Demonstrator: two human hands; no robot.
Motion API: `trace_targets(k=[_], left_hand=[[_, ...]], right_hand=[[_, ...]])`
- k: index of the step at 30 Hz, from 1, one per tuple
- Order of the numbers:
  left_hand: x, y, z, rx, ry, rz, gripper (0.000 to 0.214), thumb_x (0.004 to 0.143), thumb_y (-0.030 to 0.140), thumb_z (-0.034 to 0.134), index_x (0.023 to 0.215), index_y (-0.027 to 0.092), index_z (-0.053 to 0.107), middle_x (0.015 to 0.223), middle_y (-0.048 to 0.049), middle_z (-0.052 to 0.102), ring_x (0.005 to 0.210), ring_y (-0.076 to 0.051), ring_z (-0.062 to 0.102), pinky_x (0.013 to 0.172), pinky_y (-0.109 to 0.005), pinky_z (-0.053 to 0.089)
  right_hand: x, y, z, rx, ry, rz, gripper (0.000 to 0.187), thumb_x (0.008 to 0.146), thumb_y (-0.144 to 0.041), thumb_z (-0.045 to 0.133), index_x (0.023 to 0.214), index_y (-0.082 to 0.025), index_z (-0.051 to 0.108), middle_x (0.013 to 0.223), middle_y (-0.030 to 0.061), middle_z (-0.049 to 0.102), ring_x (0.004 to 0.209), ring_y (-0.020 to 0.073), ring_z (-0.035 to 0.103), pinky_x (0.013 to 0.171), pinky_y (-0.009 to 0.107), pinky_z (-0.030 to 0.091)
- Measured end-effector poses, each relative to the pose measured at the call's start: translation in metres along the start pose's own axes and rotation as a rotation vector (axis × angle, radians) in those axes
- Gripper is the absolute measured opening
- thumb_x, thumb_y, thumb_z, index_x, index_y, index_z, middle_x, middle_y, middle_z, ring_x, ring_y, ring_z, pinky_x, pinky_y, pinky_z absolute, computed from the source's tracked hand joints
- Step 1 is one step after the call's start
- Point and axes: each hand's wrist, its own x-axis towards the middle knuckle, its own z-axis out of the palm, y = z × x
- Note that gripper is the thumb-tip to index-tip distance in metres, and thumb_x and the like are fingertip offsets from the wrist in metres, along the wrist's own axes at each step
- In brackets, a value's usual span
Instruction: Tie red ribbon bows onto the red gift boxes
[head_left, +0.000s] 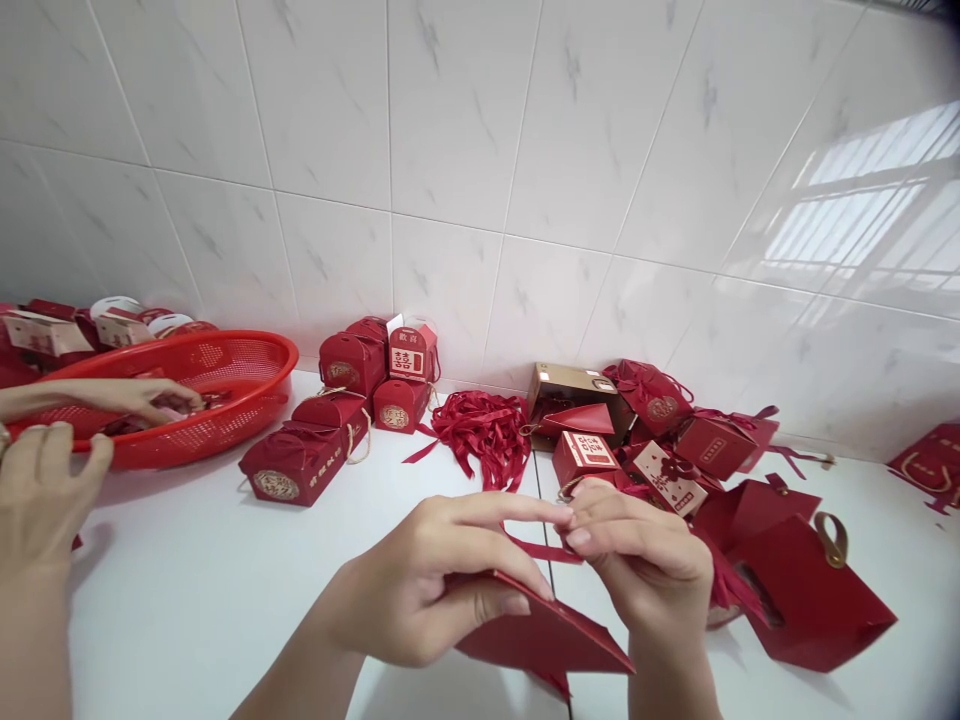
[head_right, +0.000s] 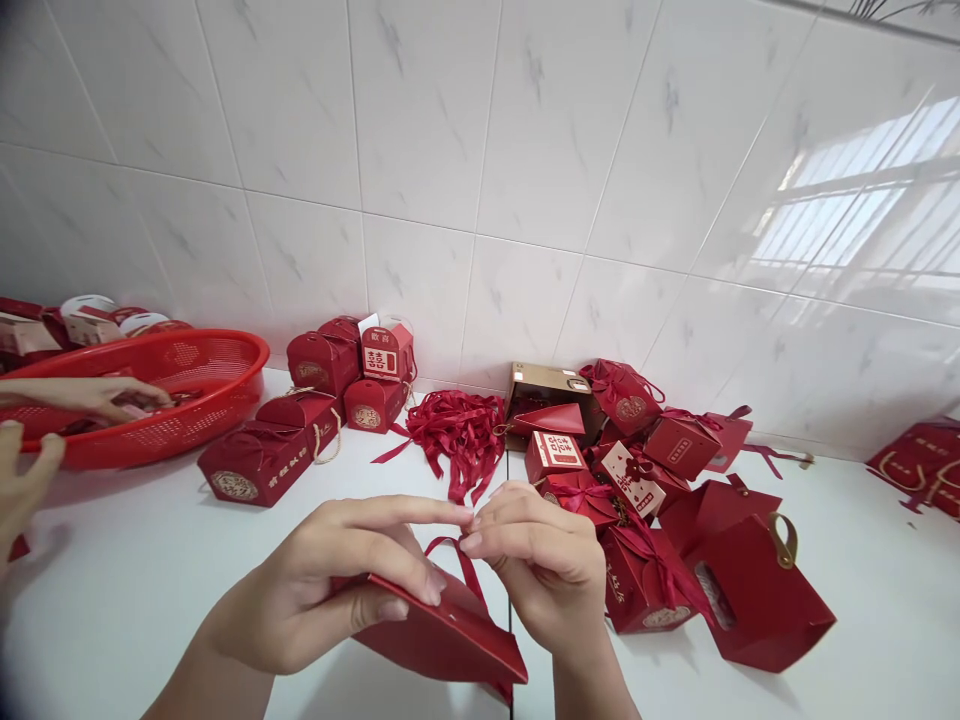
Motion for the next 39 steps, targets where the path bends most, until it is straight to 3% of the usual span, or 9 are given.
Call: trace_targets(k=[2,4,10,15,19,23,31,35,39], left_hand=[[0.000,0.001,-0.002,0.005,0.025,-0.021,0.019,0.085,0.009,0.062,0.098,0.017,0.072,0.128,-0.0146,0.064,0.109,-0.025,0.067,0.084,-0.028,0.057],[-0.001,0.002,-0.005,0.022,0.071,-0.047,0.018,0.085,0.009,0.062,0.097,0.018,0.073,0.125,-0.0126,0.067,0.112,-0.026,0.065,0.088,-0.029,0.056],[-0.002,0.001,-0.017,0.163,0.329,-0.181,0.021,0.085,0.010,0.060,0.095,0.024,0.073,0.084,0.0003,0.078,0.074,-0.015,0.073,0.066,-0.018,0.057],[0.002,-0.003,-0.009,0.263,0.478,-0.235,0.017,0.085,0.011,0.061,0.091,0.021,0.074,0.084,0.0000,0.078,0.072,-0.013,0.072,0.063,-0.016,0.056],[0.006,-0.004,0.002,0.263,0.492,-0.183,0.019,0.085,0.009,0.060,0.093,0.020,0.073,0.083,0.0006,0.077,0.069,-0.011,0.071,0.061,-0.014,0.055],[0.008,-0.003,0.010,0.260,0.479,-0.114,0.022,0.084,0.007,0.061,0.094,0.022,0.073,0.085,0.0010,0.078,0.072,-0.011,0.072,0.065,-0.015,0.055],[0.007,-0.004,0.012,0.310,0.477,-0.122,0.020,0.086,0.010,0.060,0.095,0.020,0.074,0.087,-0.0018,0.078,0.065,-0.012,0.070,0.060,-0.018,0.054],[0.007,-0.005,0.013,0.266,0.449,-0.112,0.020,0.086,0.010,0.060,0.097,0.021,0.072,0.087,-0.0020,0.077,0.071,-0.013,0.071,0.065,-0.020,0.055],[0.009,-0.005,0.022,0.158,0.411,-0.127,0.018,0.089,0.012,0.054,0.098,0.018,0.069,0.083,-0.0037,0.075,0.070,-0.014,0.069,0.063,-0.021,0.054]], right_hand=[[0.001,0.000,-0.002,-0.002,0.001,0.020,0.031,0.084,-0.002,0.062,0.098,-0.027,0.075,0.079,0.0032,0.073,0.070,0.0185,0.067,0.068,0.037,0.054],[0.001,-0.001,-0.005,-0.008,0.018,0.028,0.028,0.085,-0.004,0.063,0.096,-0.026,0.075,0.077,0.0034,0.073,0.070,0.0188,0.067,0.067,0.036,0.054],[-0.006,-0.007,-0.016,-0.018,0.223,0.155,0.027,0.084,-0.011,0.069,0.103,-0.030,0.072,0.074,0.0024,0.072,0.071,0.0202,0.065,0.061,0.034,0.054],[-0.007,-0.012,-0.012,-0.028,0.155,0.175,0.015,0.082,-0.020,0.073,0.089,-0.032,0.076,0.078,0.0036,0.067,0.075,0.0203,0.059,0.068,0.037,0.050],[-0.007,-0.011,0.000,-0.078,0.168,0.309,0.014,0.078,-0.022,0.077,0.082,-0.035,0.077,0.100,0.0050,0.060,0.096,0.0232,0.056,0.073,0.036,0.050],[-0.008,-0.006,0.009,-0.134,0.180,0.321,0.021,0.077,-0.019,0.077,0.085,-0.038,0.077,0.107,0.0028,0.058,0.103,0.0223,0.054,0.085,0.037,0.047],[-0.008,-0.002,0.010,-0.207,0.207,0.272,0.023,0.077,-0.013,0.076,0.085,-0.035,0.076,0.106,0.0033,0.058,0.099,0.0217,0.057,0.082,0.036,0.048],[-0.007,-0.003,0.012,-0.197,0.209,0.279,0.020,0.077,-0.014,0.075,0.084,-0.033,0.076,0.103,0.0043,0.059,0.098,0.0221,0.057,0.080,0.036,0.048],[-0.007,0.000,0.014,-0.098,0.319,0.347,0.016,0.074,-0.017,0.078,0.080,-0.027,0.066,0.100,0.0039,0.059,0.098,0.0216,0.055,0.081,0.034,0.045]])
